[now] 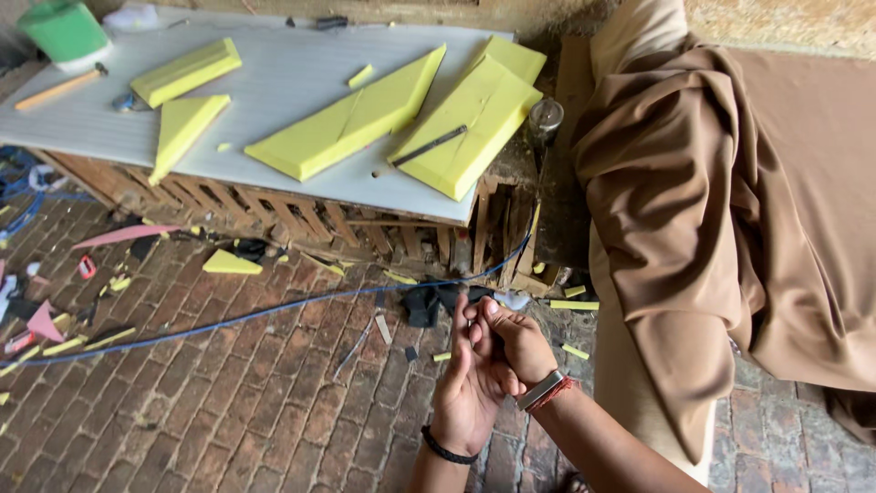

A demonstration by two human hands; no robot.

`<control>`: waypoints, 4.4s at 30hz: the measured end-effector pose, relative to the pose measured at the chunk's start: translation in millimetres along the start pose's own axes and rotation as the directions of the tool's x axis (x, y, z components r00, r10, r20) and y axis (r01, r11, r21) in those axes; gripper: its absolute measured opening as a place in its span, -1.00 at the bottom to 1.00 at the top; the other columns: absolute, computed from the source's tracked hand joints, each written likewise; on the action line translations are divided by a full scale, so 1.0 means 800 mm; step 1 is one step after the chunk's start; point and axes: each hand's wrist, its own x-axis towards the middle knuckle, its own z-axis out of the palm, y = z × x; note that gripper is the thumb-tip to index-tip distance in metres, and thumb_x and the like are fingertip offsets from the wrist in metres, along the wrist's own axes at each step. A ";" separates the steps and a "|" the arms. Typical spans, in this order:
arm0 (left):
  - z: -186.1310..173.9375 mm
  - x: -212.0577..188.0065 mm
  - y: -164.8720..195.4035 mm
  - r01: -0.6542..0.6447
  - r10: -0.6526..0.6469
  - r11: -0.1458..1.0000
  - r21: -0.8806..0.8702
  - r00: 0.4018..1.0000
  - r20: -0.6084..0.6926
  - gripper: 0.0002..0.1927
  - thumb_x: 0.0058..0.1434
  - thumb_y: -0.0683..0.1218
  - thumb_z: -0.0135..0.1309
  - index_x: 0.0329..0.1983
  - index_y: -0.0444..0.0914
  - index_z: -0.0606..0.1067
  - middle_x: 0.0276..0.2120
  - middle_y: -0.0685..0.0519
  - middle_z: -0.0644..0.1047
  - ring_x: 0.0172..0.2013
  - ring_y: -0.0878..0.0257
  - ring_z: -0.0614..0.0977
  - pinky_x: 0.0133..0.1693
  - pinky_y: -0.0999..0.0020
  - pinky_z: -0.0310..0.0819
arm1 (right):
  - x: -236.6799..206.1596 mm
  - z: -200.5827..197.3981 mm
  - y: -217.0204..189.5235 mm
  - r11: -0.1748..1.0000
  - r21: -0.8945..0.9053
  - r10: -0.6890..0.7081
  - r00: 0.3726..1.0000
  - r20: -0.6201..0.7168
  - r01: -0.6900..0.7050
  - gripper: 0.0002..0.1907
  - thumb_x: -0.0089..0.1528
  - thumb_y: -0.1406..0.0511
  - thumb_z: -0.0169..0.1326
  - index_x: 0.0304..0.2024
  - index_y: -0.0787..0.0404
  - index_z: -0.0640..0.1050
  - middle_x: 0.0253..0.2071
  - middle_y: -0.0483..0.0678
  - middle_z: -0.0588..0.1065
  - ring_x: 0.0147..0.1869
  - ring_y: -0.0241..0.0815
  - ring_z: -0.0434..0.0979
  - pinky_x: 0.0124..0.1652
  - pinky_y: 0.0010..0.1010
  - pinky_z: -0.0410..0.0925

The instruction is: The person spreads a large piece of brown fabric over a work table, places angular yellow foam pieces on the fabric as shapes, and cuts the fabric around the foam with scissors. They reposition the foam pieces, smooth the fabric, and trim away excess fabric around the shapes.

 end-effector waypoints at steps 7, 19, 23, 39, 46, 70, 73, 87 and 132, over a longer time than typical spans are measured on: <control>-0.041 0.009 0.078 0.084 -0.084 0.990 0.112 0.996 -0.012 -0.02 0.38 0.06 0.05 0.65 -0.01 -0.28 0.59 0.21 0.06 -0.31 0.26 0.61 -0.15 0.32 0.60 | 0.066 0.065 0.037 0.999 0.045 0.026 0.997 -0.068 -0.023 -0.47 0.45 -0.03 -0.12 -0.23 0.30 0.50 -0.52 -0.04 0.47 -0.66 -0.26 0.41 -0.73 -0.52 0.23; -0.167 0.095 0.227 -0.043 0.064 0.985 0.166 0.990 -0.123 -0.04 0.40 -0.03 0.05 0.68 -0.07 -0.25 0.58 0.00 -0.05 0.51 0.24 0.18 0.15 0.47 0.49 | 0.255 0.171 0.098 0.983 0.160 0.064 0.989 0.136 -0.086 -0.60 0.39 0.08 -0.07 -0.18 0.31 0.52 -0.47 -0.06 0.48 -0.53 -0.25 0.47 -0.46 -0.46 0.40; -0.215 0.163 0.278 -0.049 0.082 0.961 0.272 0.990 -0.111 -0.06 0.37 -0.05 0.03 0.64 0.01 -0.27 0.61 0.06 -0.06 0.44 0.35 0.21 -0.01 0.40 0.53 | 0.372 0.182 0.103 0.992 0.024 0.122 0.981 0.152 -0.127 -0.50 0.40 -0.01 -0.07 -0.26 0.31 0.52 -0.51 -0.06 0.47 -0.55 -0.26 0.44 -0.50 -0.50 0.37; -0.370 0.419 0.523 -0.161 0.187 0.942 0.296 0.980 -0.062 0.08 0.37 -0.10 0.05 0.66 0.02 -0.45 0.50 0.06 0.05 0.15 0.27 0.52 -0.11 0.19 0.63 | 0.699 0.382 0.043 0.986 -0.107 0.157 0.921 0.357 -0.127 -0.58 0.40 0.02 -0.11 -0.20 0.21 0.54 -0.49 -0.14 0.53 -0.75 -0.37 0.29 -0.82 -0.60 0.11; -0.494 0.446 0.657 0.228 -0.103 0.799 0.557 0.963 -0.247 -0.11 0.33 0.02 0.07 0.63 -0.09 -0.10 0.38 0.05 0.28 0.10 0.26 0.54 -0.15 0.24 0.65 | 0.819 0.448 0.121 0.959 -0.051 0.282 0.956 0.076 -0.279 -0.32 0.31 -0.25 -0.14 -0.54 0.15 0.42 -0.69 -0.11 0.40 -0.69 -0.25 0.36 -0.62 -0.43 0.32; -0.665 0.515 0.785 0.538 0.184 0.287 0.793 0.781 -0.597 -0.40 0.06 0.34 0.21 -0.19 -0.28 0.53 -0.59 0.09 0.53 -0.63 0.41 0.54 -0.64 0.49 0.46 | 0.766 0.395 0.161 0.961 -0.250 -0.040 0.835 -0.549 -0.119 -0.65 0.30 0.16 0.05 -0.05 0.30 0.60 -0.24 0.04 0.63 -0.44 -0.23 0.47 -0.41 -0.41 0.35; -0.591 0.518 0.695 0.422 -0.079 0.354 0.834 0.903 -0.423 -0.35 0.07 0.38 0.15 -0.15 -0.27 0.51 -0.57 0.13 0.52 -0.63 0.44 0.52 -0.63 0.50 0.49 | 0.755 0.410 0.164 0.937 -0.332 -0.064 0.881 -0.469 -0.109 -0.52 0.26 0.08 0.06 0.11 0.21 0.54 -0.05 -0.01 0.64 -0.13 -0.21 0.60 -0.15 -0.39 0.46; -0.526 0.519 0.546 -0.123 -0.652 -0.178 0.976 0.758 -0.024 -0.20 0.18 0.33 0.21 0.33 -0.21 0.36 0.18 -0.14 0.52 0.11 -0.02 0.58 0.06 0.08 0.46 | 0.640 0.286 0.100 0.944 -0.090 -0.310 0.761 -0.570 0.317 -0.53 0.17 0.41 0.06 0.16 0.21 0.44 0.03 0.04 0.58 0.05 -0.05 0.64 -0.08 -0.20 0.50; -0.670 0.616 0.593 0.651 -0.345 0.223 0.725 0.749 -0.566 -0.34 -0.09 0.17 0.41 -0.12 -0.45 0.65 -0.25 -0.17 0.70 -0.28 0.05 0.71 -0.22 0.09 0.59 | 0.699 0.283 0.239 0.946 -0.325 -0.284 0.481 -0.830 -0.002 -0.55 0.23 0.38 0.15 0.19 0.21 0.46 -0.07 0.06 0.60 -0.08 -0.10 0.59 -0.05 -0.22 0.47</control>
